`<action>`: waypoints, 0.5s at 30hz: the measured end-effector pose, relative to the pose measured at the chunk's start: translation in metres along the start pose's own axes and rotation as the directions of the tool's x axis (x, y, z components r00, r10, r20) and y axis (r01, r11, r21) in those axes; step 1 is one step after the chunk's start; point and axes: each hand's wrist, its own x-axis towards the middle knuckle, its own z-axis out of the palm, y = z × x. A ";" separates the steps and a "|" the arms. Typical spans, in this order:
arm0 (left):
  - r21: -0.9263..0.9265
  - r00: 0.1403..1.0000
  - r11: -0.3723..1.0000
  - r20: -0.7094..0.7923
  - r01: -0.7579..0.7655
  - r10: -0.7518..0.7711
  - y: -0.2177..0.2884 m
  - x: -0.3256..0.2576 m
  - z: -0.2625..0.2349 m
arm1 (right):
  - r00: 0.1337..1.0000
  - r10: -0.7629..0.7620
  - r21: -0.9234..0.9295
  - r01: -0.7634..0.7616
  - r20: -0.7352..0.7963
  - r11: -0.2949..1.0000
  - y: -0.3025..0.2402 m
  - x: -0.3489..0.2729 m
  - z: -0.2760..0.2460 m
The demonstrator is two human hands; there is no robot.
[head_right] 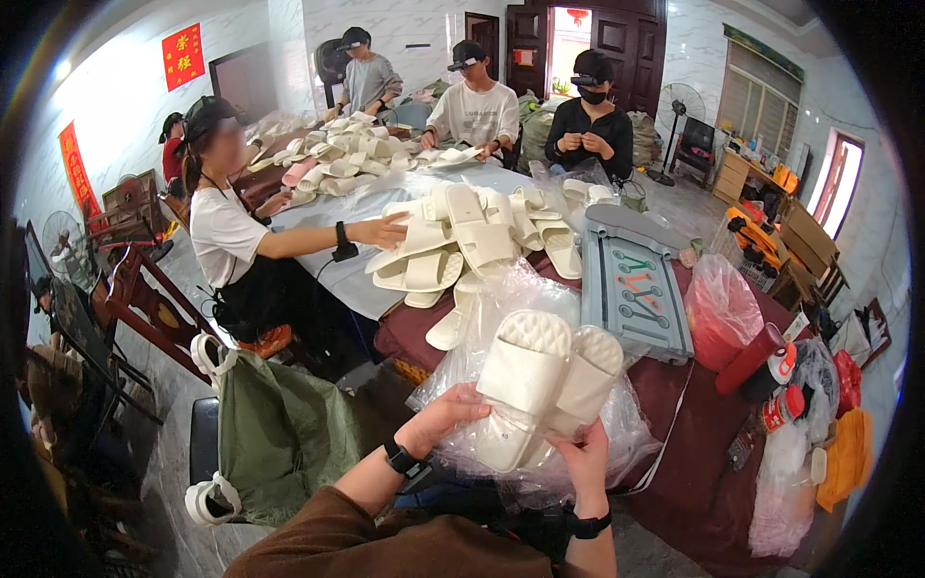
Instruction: Packing pairs of manufactured sandals into plastic bags in a production area.
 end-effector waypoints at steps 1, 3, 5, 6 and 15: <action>-0.036 0.999 0.998 -0.011 0.047 -0.047 -0.001 0.000 0.001 | 0.998 -0.031 0.029 0.033 -0.046 0.999 -0.007 0.001 0.006; -0.076 0.997 0.995 -0.046 0.058 -0.062 -0.006 0.000 0.009 | 0.994 -0.059 0.057 0.064 -0.089 0.996 -0.010 0.000 0.015; -0.113 0.994 0.991 -0.075 0.069 -0.078 -0.007 0.002 0.022 | 0.977 -0.126 -0.023 0.124 -0.170 0.992 -0.008 0.001 0.020; -0.044 0.996 0.997 -0.047 0.069 -0.071 -0.009 0.003 0.028 | 0.978 -0.124 -0.023 0.122 -0.169 0.992 -0.004 0.001 0.021; 0.131 0.982 0.989 -0.184 0.068 -0.043 -0.019 -0.006 0.039 | 0.989 -0.122 -0.129 0.111 -0.088 0.985 -0.019 -0.015 0.030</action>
